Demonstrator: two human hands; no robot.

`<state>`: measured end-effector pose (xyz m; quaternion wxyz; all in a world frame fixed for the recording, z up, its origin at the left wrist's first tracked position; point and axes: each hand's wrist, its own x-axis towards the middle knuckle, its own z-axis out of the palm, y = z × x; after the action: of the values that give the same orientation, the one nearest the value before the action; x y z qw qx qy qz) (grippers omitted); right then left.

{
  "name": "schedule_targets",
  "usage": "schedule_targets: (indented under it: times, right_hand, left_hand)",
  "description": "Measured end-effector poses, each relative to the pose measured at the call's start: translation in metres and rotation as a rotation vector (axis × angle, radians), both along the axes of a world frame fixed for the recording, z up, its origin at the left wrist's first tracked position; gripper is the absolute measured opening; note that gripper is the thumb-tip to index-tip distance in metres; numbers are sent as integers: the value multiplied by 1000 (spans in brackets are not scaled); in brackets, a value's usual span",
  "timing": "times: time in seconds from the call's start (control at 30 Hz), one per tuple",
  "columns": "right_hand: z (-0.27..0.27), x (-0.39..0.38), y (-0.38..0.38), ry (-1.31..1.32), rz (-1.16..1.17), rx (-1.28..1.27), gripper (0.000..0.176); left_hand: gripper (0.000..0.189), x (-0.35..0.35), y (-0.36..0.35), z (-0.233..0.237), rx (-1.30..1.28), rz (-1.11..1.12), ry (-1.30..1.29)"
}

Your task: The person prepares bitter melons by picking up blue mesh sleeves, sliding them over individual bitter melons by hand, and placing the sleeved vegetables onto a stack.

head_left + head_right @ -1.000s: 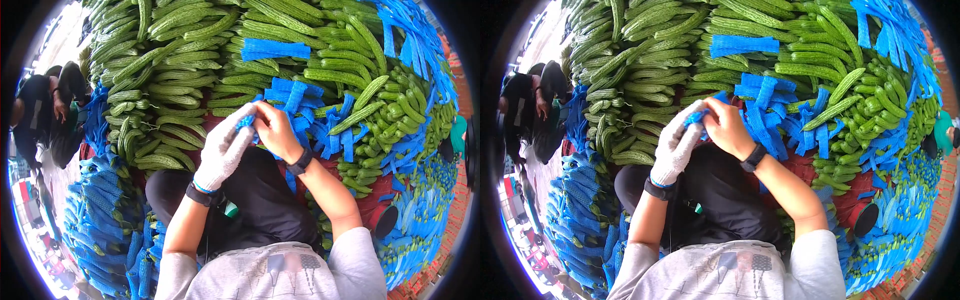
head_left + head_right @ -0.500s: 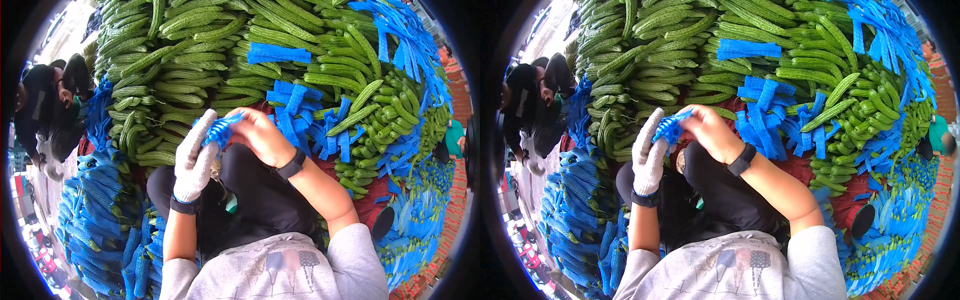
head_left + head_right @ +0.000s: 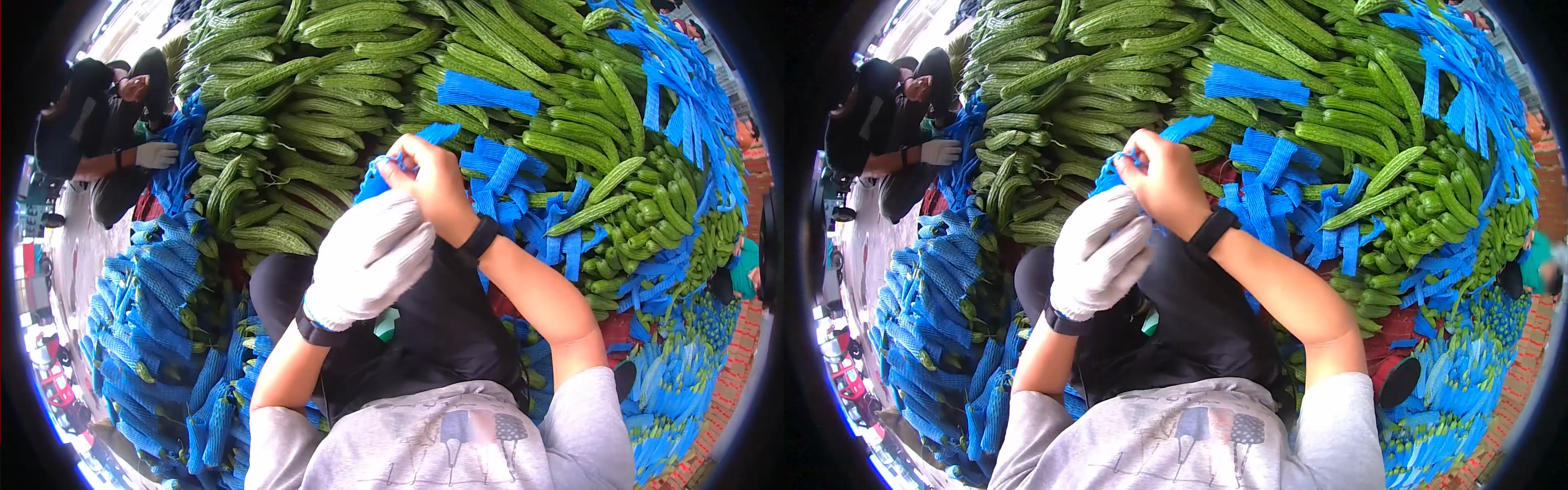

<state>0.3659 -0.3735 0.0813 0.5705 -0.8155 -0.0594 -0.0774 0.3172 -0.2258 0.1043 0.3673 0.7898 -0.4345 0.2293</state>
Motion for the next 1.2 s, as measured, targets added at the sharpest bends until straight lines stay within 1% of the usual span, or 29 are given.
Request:
schedule_targets:
  times: [0.07,0.1,0.13,0.2,0.27,0.33,0.37,0.47,0.5,0.57,0.6,0.63,0.67,0.7,0.73,0.8,0.83,0.87,0.93,0.97,1.0,1.03,1.07,1.1,1.13,1.17,1.2]
  right_hand:
    - [4,-3,8,36,12,-19,15]
    - [-1,-1,11,-43,-11,25,14]
    - [-3,0,12,-39,-19,67,13]
    - [-2,2,12,-23,-36,148,12]
    - [4,3,20,-170,-24,193,11]
    - [12,3,26,-223,43,28,6]
    - [15,3,33,-333,108,-32,9]
    - [24,-12,51,-371,440,-420,22]
    - [22,-13,49,-392,364,-405,24]
    - [18,-11,45,-430,211,-375,28]
    - [15,-8,38,-393,142,-455,30]
    - [9,-4,31,-375,67,-538,26]
    - [0,2,25,-353,-6,-620,22]
    - [-15,9,22,-284,5,-722,18]
    - [-26,9,22,-194,83,-734,16]
    - [-34,3,22,-52,485,-439,15]
    - [-36,2,22,-115,658,-111,19]
    - [-39,5,22,-85,737,87,21]
    - [-44,29,2,186,931,289,21]
    - [-52,42,-11,324,934,403,21]
    - [-76,54,-21,286,783,392,23]
    - [-109,71,-35,258,627,188,21]
    - [-173,86,-46,423,482,285,22]
    - [-229,95,-64,244,311,-56,23]
    - [-279,96,-80,234,180,-205,22]
    - [-332,90,-96,199,132,-373,25]
    - [-369,87,-104,164,83,-541,28]
  left_hand:
    - [27,7,-1,2,-29,112,24]
    - [17,16,-1,6,-61,152,34]
    - [13,24,2,10,-64,163,134]
    - [14,39,10,3,42,103,272]
    - [17,43,9,-3,147,22,377]
    - [26,53,22,-39,352,-45,353]
    - [31,53,27,-72,395,20,393]
    - [32,62,22,-93,223,165,665]
    - [32,69,19,-96,165,213,749]
    - [31,76,18,-97,305,385,752]
    - [33,79,20,-93,269,389,698]
    - [35,82,22,-88,234,394,644]
    - [40,87,23,-81,-29,279,616]
    - [34,84,16,-78,120,474,629]
    - [37,86,16,-71,239,486,701]
    - [37,87,17,-78,259,530,673]
    - [37,89,18,-82,253,546,659]
    - [37,91,22,-86,247,561,649]
    - [37,96,28,-94,242,582,641]
    - [37,99,32,-97,237,596,646]
    - [37,101,35,-99,241,606,650]
    - [37,101,38,-102,241,615,657]
    - [37,101,40,-105,245,622,665]
    - [37,98,42,-108,248,630,674]
    - [38,95,42,-111,245,634,684]
    - [38,93,42,-115,246,637,695]
    - [38,91,43,-117,245,644,707]
